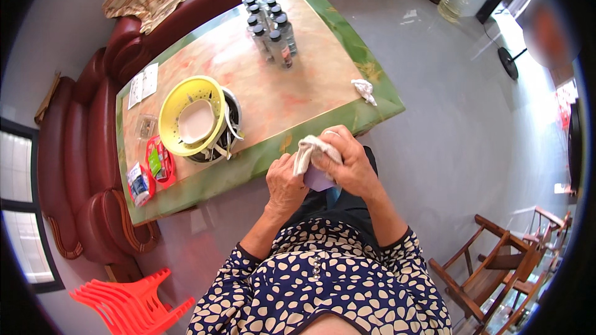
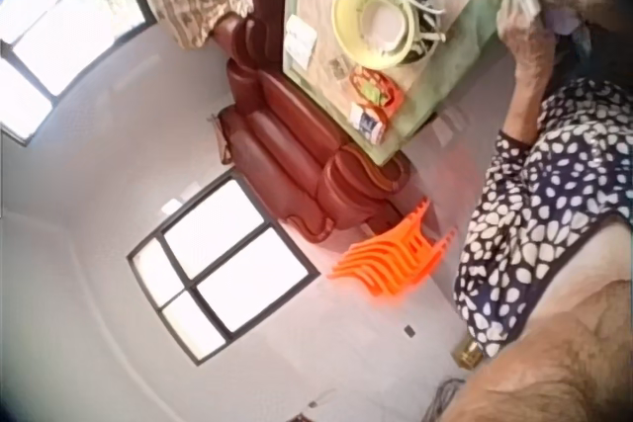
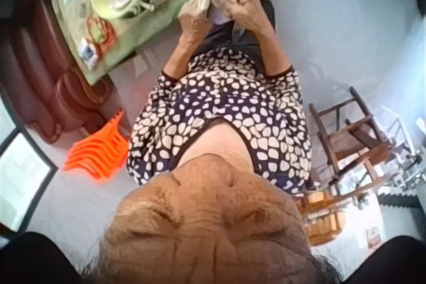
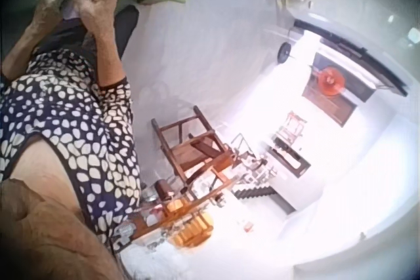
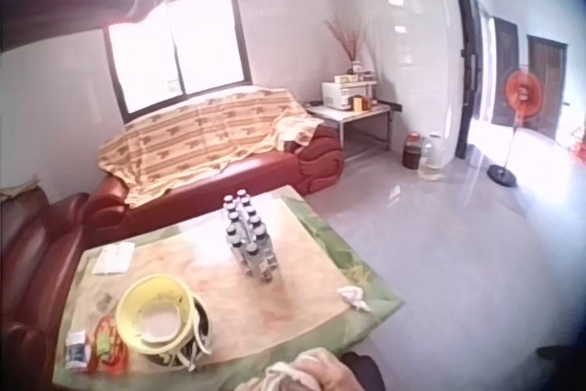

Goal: The person wipes a purple plastic container and several white bowls with a white cloth. They handle the items one at a time, wiping the exterior and interior surfaces before placing them on the table.

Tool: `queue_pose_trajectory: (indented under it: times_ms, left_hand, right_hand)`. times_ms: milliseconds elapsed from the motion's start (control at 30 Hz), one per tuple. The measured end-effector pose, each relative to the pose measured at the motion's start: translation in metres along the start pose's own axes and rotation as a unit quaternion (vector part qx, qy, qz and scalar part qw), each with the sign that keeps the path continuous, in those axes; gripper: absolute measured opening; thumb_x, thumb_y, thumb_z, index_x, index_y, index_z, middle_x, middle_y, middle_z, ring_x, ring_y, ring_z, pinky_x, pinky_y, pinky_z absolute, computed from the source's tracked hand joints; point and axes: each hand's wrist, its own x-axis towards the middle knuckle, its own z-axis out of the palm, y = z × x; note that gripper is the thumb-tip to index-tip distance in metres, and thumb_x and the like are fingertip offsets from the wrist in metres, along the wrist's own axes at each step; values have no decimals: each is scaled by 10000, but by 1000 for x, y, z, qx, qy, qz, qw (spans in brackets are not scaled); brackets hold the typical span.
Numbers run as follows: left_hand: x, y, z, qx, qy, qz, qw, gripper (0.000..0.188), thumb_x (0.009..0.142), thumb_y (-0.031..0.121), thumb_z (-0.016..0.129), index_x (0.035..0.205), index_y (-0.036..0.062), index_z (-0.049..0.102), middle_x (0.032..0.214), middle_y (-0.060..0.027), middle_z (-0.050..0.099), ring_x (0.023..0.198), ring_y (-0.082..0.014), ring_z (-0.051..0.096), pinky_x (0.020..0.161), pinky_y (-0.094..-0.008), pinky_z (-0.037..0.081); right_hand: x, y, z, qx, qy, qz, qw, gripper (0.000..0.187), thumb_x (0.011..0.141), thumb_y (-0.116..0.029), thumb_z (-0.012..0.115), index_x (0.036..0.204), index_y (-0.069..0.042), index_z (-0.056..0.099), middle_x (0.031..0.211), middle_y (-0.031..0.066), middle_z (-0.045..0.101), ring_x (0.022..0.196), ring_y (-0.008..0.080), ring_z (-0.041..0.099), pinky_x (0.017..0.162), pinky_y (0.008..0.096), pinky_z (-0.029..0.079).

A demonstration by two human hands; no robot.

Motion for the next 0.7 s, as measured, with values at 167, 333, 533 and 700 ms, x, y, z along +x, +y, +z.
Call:
queue_pose_trajectory:
  times_ms: [167, 333, 533, 700]
  left_hand:
    - [7, 11, 4, -108, 41, -69, 991, 314, 722, 64, 688, 1013, 46, 571, 822, -148, 630, 761, -355, 625, 662, -400, 492]
    - [7, 12, 12, -237, -40, -181, 954, 314, 766, 150, 718, 1029, 95, 555, 880, -142, 654, 815, -362, 641, 667, -395, 500]
    - [-2, 19, 26, -411, -171, -252, 860, 601, 805, -17, 610, 1368, 42, 407, 1202, -73, 552, 1094, -154, 538, 948, -301, 434]
    - [-10, 12, 15, -737, -242, -331, 537, 778, 803, 221, 663, 1446, 74, 250, 1302, -136, 488, 1132, -229, 553, 944, -364, 474]
  right_hand:
    - [-15, 17, -7, 125, 80, 14, 989, 261, 854, -111, 669, 1090, -16, 609, 1070, 97, 537, 971, 192, 553, 838, 273, 444]
    - [-37, 4, -9, -61, 108, -163, 979, 389, 741, -44, 729, 1110, -48, 604, 1176, 187, 498, 1035, 307, 542, 871, 362, 463]
    - [-38, 30, -14, -140, 193, -120, 964, 438, 720, -1, 729, 1139, -55, 614, 1104, 183, 534, 922, 314, 595, 775, 364, 507]
    - [-34, 31, -12, -71, 232, -108, 964, 390, 755, -1, 724, 1130, -40, 622, 1022, 133, 567, 881, 256, 595, 753, 322, 496]
